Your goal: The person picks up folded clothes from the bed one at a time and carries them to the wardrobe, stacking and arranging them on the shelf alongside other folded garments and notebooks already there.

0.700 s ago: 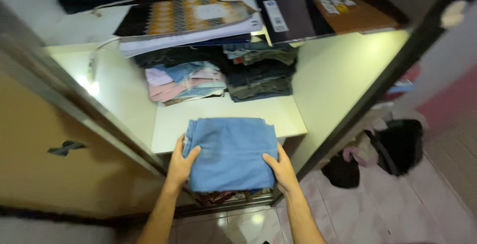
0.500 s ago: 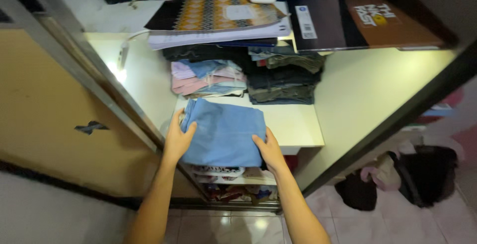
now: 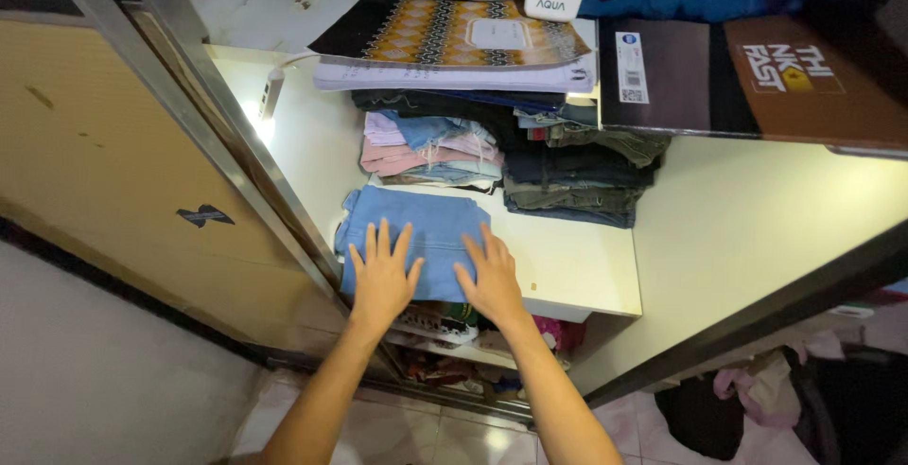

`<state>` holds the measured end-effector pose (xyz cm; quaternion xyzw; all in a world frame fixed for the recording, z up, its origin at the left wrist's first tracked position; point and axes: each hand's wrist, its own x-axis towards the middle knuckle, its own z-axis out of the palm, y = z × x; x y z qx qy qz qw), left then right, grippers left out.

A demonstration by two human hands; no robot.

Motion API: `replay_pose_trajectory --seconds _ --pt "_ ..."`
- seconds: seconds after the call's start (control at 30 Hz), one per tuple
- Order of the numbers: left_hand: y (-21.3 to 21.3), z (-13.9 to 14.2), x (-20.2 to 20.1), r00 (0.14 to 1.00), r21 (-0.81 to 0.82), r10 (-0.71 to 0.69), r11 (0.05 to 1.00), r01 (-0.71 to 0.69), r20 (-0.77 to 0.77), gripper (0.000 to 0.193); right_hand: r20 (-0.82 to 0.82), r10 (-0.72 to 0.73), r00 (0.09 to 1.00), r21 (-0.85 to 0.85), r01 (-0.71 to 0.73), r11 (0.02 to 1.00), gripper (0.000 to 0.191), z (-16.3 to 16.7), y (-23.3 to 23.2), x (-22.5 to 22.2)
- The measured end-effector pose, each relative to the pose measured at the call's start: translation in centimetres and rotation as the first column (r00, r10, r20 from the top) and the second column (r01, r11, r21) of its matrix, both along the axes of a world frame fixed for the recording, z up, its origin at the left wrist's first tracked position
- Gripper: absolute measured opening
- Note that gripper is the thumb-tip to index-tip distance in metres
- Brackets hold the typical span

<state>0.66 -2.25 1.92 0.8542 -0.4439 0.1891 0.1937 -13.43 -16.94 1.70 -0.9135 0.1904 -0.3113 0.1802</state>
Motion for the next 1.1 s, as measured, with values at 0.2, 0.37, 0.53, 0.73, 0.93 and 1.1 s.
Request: replay_pose_trajectory --seconds 0.2,0.37,0.53,0.73,0.93,1.1 --pt "0.1 -1.5 1.7 0.996 -0.028 0.005 1.0 -0.008 -0.089 0.067 -0.134 0.069 0.989 0.111 -0.054 0.992 0.074 -1.6 -0.1 0.2" --pt "-1.8 -0.8 3.5 0.989 -0.007 -0.017 1.0 0.016 -0.146 0.07 -0.165 0.028 0.986 0.09 -0.013 0.996 0.077 -1.4 -1.8 2.1" --pt "-3.8 -0.1 4.6 0.981 0.031 0.0 0.999 0.007 -0.196 0.071 -0.173 0.004 0.985 0.062 0.006 0.998 0.08 -0.2 -3.5 3.6" --pt "-4.2 -0.5 4.7 0.992 0.011 0.016 1.0 -0.015 -0.125 0.07 -0.231 -0.015 0.973 0.086 0.035 0.996 0.08 0.3 -3.7 3.9" --pt "-3.5 -2.9 2.2 0.999 -0.094 0.045 0.994 -0.046 -0.009 0.06 -0.162 -0.086 0.983 0.116 0.106 0.988 0.09 -1.2 -2.7 2.3" --pt "-1.1 -7.0 -3.7 0.984 -0.131 -0.164 0.979 0.154 -0.068 0.067 -0.111 -0.22 0.969 -0.05 0.215 0.975 0.084 -4.3 0.1 -0.8"
